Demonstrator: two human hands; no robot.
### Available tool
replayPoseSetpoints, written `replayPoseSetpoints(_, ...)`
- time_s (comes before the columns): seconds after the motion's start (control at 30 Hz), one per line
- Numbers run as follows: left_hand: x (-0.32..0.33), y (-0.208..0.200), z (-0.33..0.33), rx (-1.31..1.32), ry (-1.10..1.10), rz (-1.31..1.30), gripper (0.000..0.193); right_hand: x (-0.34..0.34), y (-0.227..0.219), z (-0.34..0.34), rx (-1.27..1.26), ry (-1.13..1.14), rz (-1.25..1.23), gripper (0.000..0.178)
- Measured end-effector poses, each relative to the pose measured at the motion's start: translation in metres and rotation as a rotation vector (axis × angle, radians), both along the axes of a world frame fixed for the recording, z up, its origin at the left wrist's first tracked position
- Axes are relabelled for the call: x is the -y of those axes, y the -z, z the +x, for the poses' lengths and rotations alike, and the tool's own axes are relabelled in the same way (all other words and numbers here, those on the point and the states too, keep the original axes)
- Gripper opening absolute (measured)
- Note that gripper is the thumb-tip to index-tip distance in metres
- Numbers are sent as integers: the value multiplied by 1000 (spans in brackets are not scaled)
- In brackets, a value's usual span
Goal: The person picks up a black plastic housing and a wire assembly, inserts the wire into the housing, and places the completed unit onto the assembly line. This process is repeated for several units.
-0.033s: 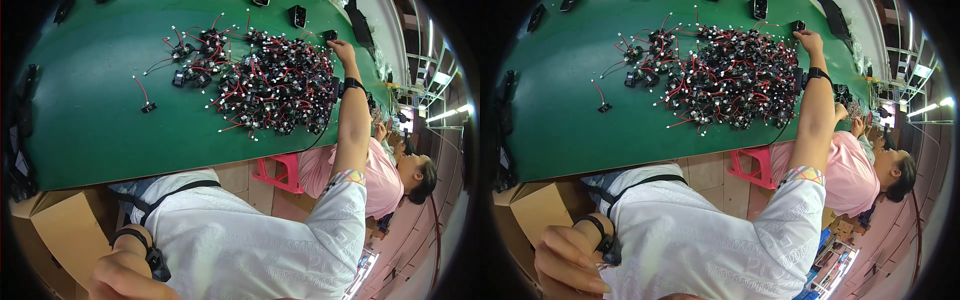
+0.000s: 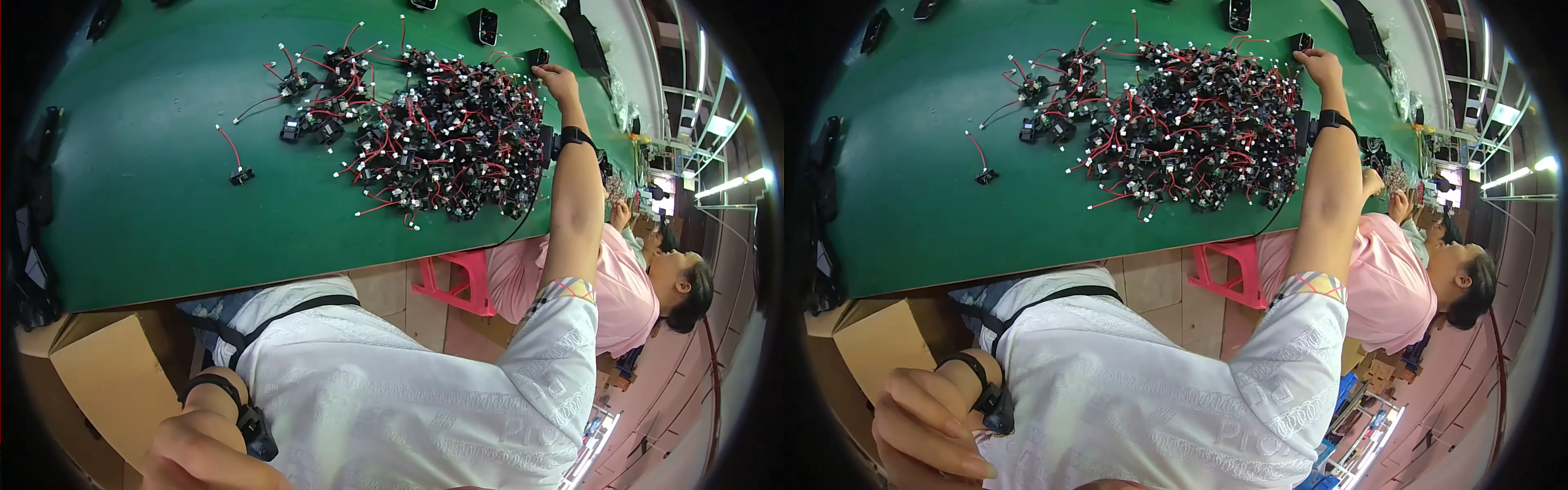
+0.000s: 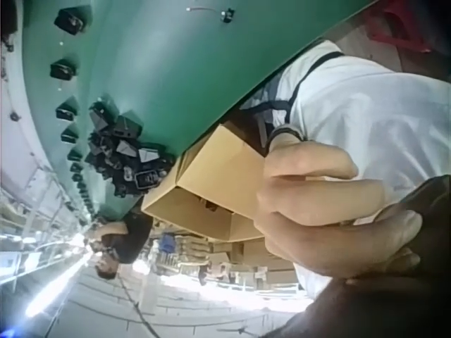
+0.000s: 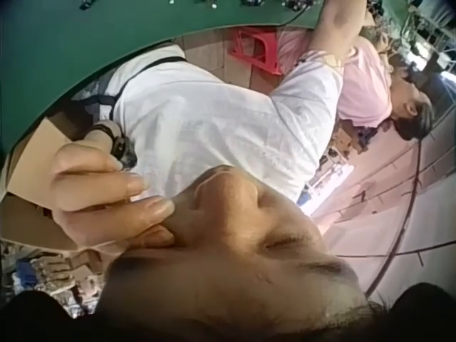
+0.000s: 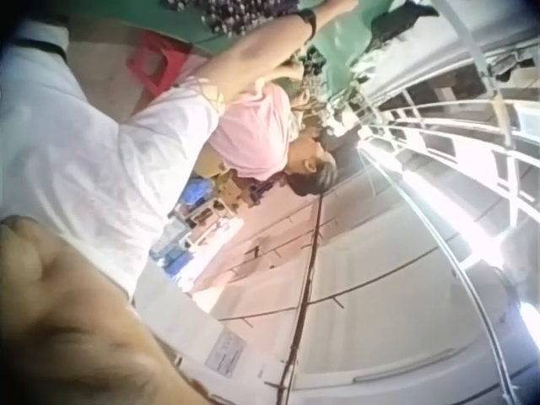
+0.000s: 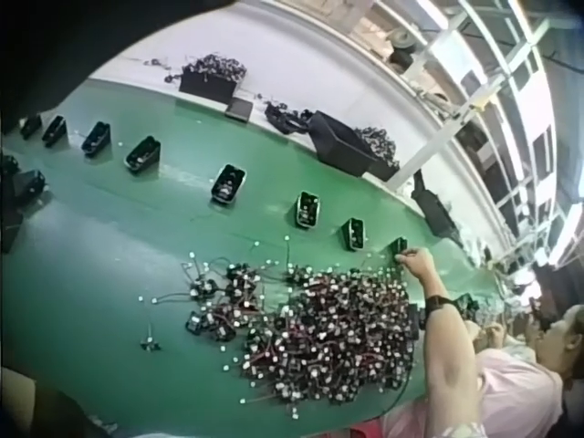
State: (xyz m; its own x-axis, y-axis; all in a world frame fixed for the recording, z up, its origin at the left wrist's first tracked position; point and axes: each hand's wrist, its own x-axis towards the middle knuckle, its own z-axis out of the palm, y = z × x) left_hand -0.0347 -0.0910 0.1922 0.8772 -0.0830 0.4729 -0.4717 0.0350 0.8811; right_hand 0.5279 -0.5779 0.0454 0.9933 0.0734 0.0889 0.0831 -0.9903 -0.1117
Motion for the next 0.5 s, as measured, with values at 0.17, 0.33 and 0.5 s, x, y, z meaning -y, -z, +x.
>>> replayPoseSetpoints(0.17, 14, 2, -1, 64, -57, -34, 24, -8, -14, -8, -3, -26, 30, 54)
replayPoseSetpoints(0.33, 0, -33, 13, -252, 242, 256, 20, -5, -40, -19, 106, -84, -32, 56)
replayPoseSetpoints(0.5, 19, -2, -6, -102, -233, 116, 19, -93, -116, -139, 167, -356, 571, 37)
